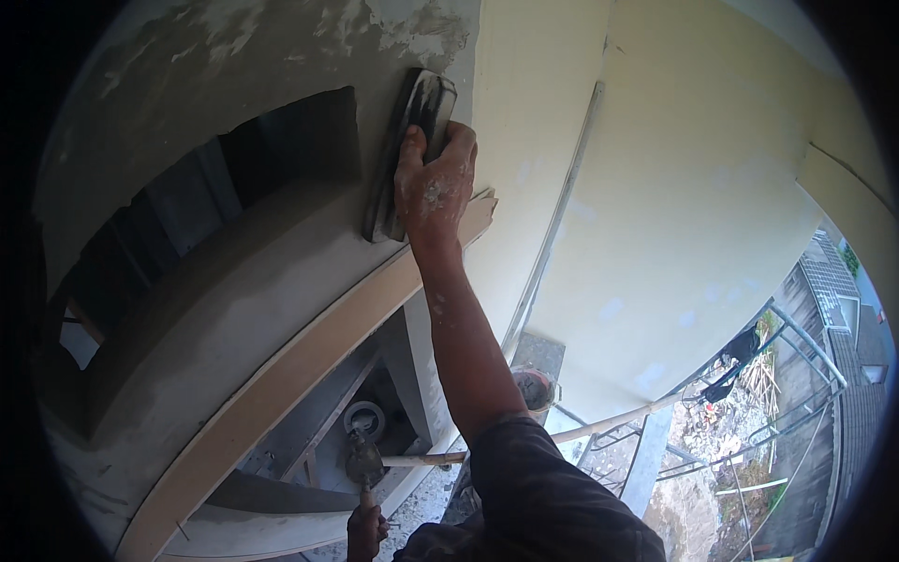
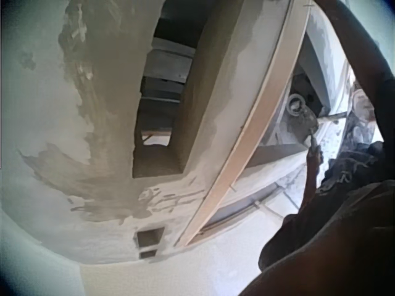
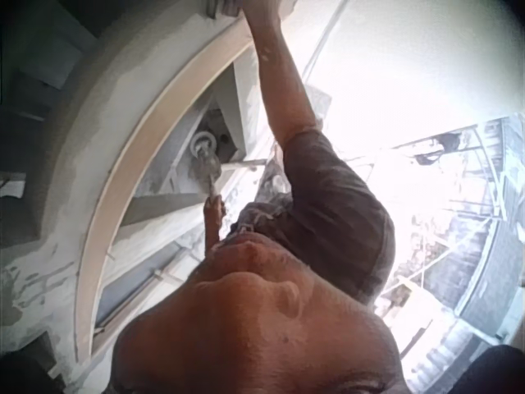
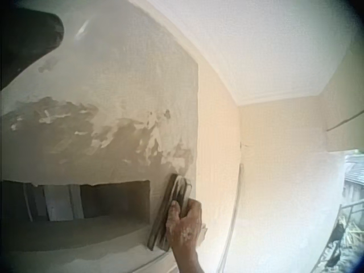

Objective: The person smooths the plastered wall around the wall openings using a hand float. Afterwards, the person picks up a metal trowel and smooths the plaster along the interior ledge and edges of the opening.

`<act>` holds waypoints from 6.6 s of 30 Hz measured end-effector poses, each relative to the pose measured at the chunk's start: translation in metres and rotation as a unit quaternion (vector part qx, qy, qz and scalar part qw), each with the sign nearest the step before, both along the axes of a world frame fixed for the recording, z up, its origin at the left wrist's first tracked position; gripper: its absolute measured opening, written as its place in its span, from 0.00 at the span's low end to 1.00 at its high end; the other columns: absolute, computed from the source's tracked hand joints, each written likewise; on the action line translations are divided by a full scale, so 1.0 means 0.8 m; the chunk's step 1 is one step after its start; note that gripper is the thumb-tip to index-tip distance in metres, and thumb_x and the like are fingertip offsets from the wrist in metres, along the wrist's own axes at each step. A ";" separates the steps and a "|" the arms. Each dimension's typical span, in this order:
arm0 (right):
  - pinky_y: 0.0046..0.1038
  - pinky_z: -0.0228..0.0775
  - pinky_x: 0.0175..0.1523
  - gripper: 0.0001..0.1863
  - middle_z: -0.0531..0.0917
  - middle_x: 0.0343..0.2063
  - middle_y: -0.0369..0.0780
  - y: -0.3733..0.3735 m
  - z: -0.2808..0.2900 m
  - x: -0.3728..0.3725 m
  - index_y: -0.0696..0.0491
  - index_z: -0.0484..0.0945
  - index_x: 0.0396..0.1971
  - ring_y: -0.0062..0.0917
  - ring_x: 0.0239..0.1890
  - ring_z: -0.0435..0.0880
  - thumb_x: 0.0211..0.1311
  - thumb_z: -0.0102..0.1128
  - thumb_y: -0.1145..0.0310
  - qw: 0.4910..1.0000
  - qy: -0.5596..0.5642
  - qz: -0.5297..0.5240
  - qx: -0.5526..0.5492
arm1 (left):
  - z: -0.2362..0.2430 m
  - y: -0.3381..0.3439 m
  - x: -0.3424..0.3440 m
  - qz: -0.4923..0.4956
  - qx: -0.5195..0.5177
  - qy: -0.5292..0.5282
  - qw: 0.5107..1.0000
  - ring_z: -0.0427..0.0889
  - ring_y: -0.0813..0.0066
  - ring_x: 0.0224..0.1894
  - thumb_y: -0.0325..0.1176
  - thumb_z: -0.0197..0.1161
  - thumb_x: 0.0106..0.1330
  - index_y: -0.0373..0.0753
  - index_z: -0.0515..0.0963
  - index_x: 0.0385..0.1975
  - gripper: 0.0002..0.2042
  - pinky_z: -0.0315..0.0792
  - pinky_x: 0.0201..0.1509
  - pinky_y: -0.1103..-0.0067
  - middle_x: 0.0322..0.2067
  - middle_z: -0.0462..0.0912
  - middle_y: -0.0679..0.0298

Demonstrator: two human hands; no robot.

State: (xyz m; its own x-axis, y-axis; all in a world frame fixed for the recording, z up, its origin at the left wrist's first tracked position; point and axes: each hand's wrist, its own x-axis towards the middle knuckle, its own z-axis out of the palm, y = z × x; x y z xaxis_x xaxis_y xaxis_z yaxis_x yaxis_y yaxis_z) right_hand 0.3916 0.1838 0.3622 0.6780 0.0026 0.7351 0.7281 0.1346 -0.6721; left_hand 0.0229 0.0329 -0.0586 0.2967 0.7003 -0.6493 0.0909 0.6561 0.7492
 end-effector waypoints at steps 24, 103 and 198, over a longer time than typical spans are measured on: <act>0.39 0.68 0.53 0.33 0.72 0.43 0.38 -0.006 0.029 0.112 0.42 0.74 0.55 0.36 0.45 0.73 0.42 0.67 0.75 0.829 -0.529 0.179 -0.035 | 0.036 -0.010 0.095 0.073 -0.034 0.005 0.997 0.70 0.80 0.17 0.34 0.60 0.64 0.36 0.69 0.40 0.11 0.66 0.16 0.82 0.24 0.71 0.63; 0.38 0.71 0.52 0.32 0.74 0.41 0.45 -0.031 0.072 0.195 0.44 0.76 0.55 0.38 0.45 0.73 0.44 0.57 0.77 0.932 -0.346 0.082 -0.070 | 0.033 0.000 0.111 0.011 -0.016 -0.016 1.000 0.71 0.80 0.17 0.32 0.60 0.64 0.36 0.70 0.41 0.10 0.68 0.17 0.82 0.23 0.71 0.65; 0.39 0.74 0.49 0.30 0.73 0.41 0.41 -0.008 0.084 0.158 0.39 0.76 0.56 0.33 0.42 0.74 0.48 0.63 0.72 0.911 -0.398 0.104 -0.014 | 0.058 0.024 0.120 0.035 0.011 -0.013 0.999 0.69 0.81 0.18 0.34 0.63 0.65 0.34 0.71 0.44 0.14 0.66 0.19 0.84 0.24 0.72 0.65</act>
State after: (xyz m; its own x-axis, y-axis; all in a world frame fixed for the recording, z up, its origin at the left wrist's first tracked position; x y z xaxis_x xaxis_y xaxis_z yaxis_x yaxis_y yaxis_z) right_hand 0.5177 0.1773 0.4296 -0.0868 0.0967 0.9915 0.9470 0.3169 0.0520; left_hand 0.1189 0.0522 -0.0125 0.2623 0.7342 -0.6263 0.0252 0.6436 0.7650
